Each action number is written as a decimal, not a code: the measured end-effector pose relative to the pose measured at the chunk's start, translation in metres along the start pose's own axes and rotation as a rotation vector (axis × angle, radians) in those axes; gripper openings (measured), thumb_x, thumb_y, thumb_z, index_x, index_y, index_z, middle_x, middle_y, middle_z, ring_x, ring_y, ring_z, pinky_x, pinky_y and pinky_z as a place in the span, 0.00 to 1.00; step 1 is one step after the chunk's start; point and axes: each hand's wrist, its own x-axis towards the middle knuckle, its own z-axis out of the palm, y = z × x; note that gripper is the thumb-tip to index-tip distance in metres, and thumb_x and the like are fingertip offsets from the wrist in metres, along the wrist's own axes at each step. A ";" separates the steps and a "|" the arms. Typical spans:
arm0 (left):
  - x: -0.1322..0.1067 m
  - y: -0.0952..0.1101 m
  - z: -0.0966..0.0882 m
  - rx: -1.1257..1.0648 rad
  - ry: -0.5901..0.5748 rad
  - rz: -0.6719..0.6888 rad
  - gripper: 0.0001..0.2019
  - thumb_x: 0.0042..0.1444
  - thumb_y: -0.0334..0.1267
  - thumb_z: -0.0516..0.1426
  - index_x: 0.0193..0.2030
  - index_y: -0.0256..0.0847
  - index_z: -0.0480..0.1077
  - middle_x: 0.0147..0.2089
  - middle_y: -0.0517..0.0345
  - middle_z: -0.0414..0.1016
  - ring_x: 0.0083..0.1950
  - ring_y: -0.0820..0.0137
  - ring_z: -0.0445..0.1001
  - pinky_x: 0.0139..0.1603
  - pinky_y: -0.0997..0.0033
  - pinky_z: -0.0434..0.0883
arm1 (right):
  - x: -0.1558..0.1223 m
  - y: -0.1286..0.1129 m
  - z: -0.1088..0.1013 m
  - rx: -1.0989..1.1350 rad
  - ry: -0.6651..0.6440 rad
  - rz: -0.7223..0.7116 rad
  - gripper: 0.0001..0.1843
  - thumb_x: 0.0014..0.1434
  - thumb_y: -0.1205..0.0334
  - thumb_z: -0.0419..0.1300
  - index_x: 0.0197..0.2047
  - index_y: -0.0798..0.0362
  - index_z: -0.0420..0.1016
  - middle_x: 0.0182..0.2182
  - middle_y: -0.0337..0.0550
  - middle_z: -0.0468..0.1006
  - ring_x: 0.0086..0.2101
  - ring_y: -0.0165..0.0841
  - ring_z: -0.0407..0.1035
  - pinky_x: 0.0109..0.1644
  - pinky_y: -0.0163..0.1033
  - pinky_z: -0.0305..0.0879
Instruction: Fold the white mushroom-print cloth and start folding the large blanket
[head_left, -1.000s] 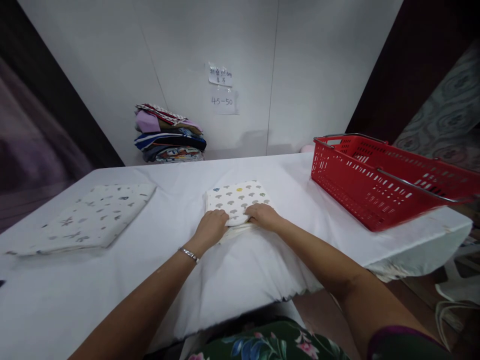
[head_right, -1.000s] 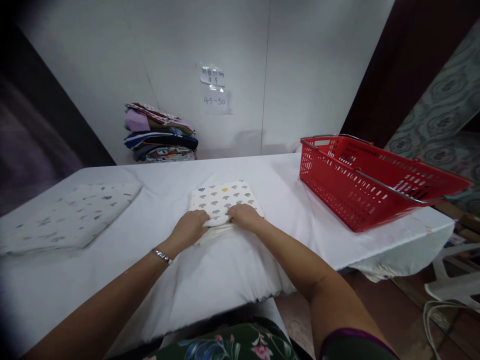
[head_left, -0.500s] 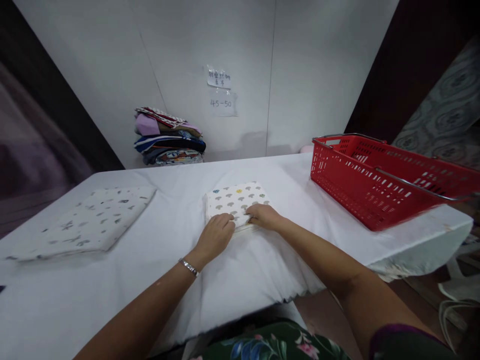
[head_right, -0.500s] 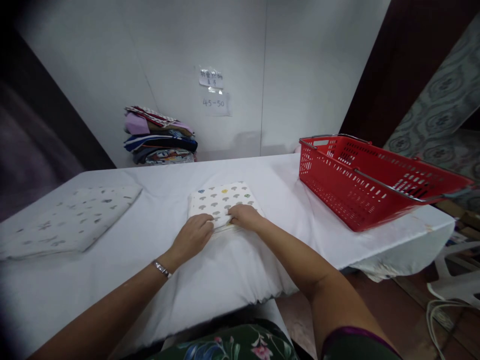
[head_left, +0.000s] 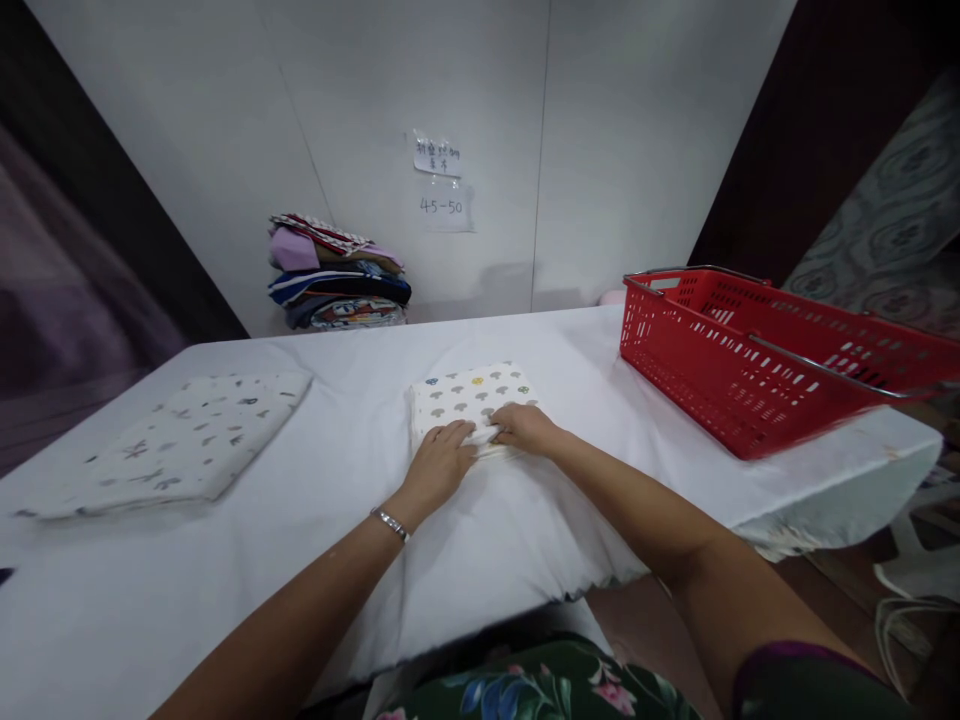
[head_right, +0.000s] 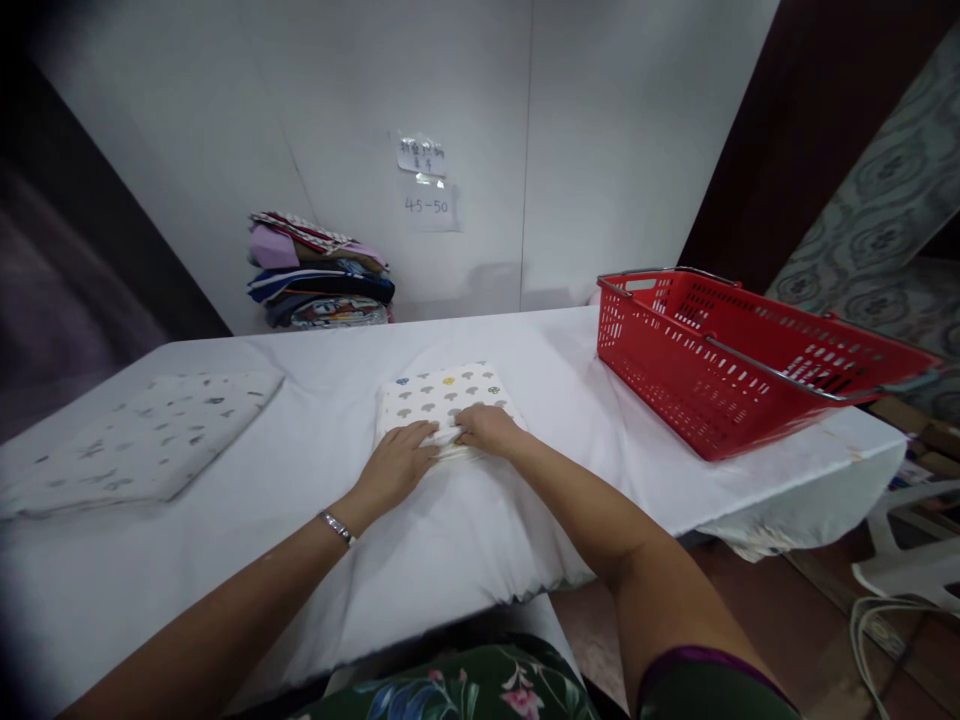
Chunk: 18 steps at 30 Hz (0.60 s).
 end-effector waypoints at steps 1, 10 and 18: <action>0.001 -0.001 0.000 -0.001 -0.013 -0.001 0.14 0.61 0.35 0.48 0.41 0.42 0.75 0.60 0.51 0.66 0.61 0.60 0.61 0.56 0.55 0.62 | 0.001 0.000 0.000 -0.005 -0.002 0.004 0.14 0.55 0.59 0.62 0.46 0.52 0.73 0.43 0.46 0.76 0.46 0.39 0.68 0.44 0.39 0.63; 0.001 -0.001 0.002 0.020 -0.053 0.022 0.16 0.57 0.27 0.47 0.44 0.41 0.73 0.62 0.51 0.63 0.62 0.59 0.60 0.58 0.53 0.59 | 0.002 0.001 0.003 -0.007 0.013 0.034 0.15 0.55 0.57 0.62 0.46 0.51 0.73 0.43 0.46 0.76 0.45 0.39 0.68 0.43 0.40 0.62; 0.014 0.005 0.003 0.127 -0.118 0.049 0.17 0.53 0.22 0.47 0.41 0.38 0.74 0.62 0.47 0.62 0.64 0.57 0.56 0.59 0.51 0.57 | 0.001 0.000 0.004 -0.016 0.023 0.057 0.16 0.56 0.55 0.61 0.47 0.50 0.72 0.44 0.45 0.76 0.45 0.38 0.68 0.43 0.39 0.62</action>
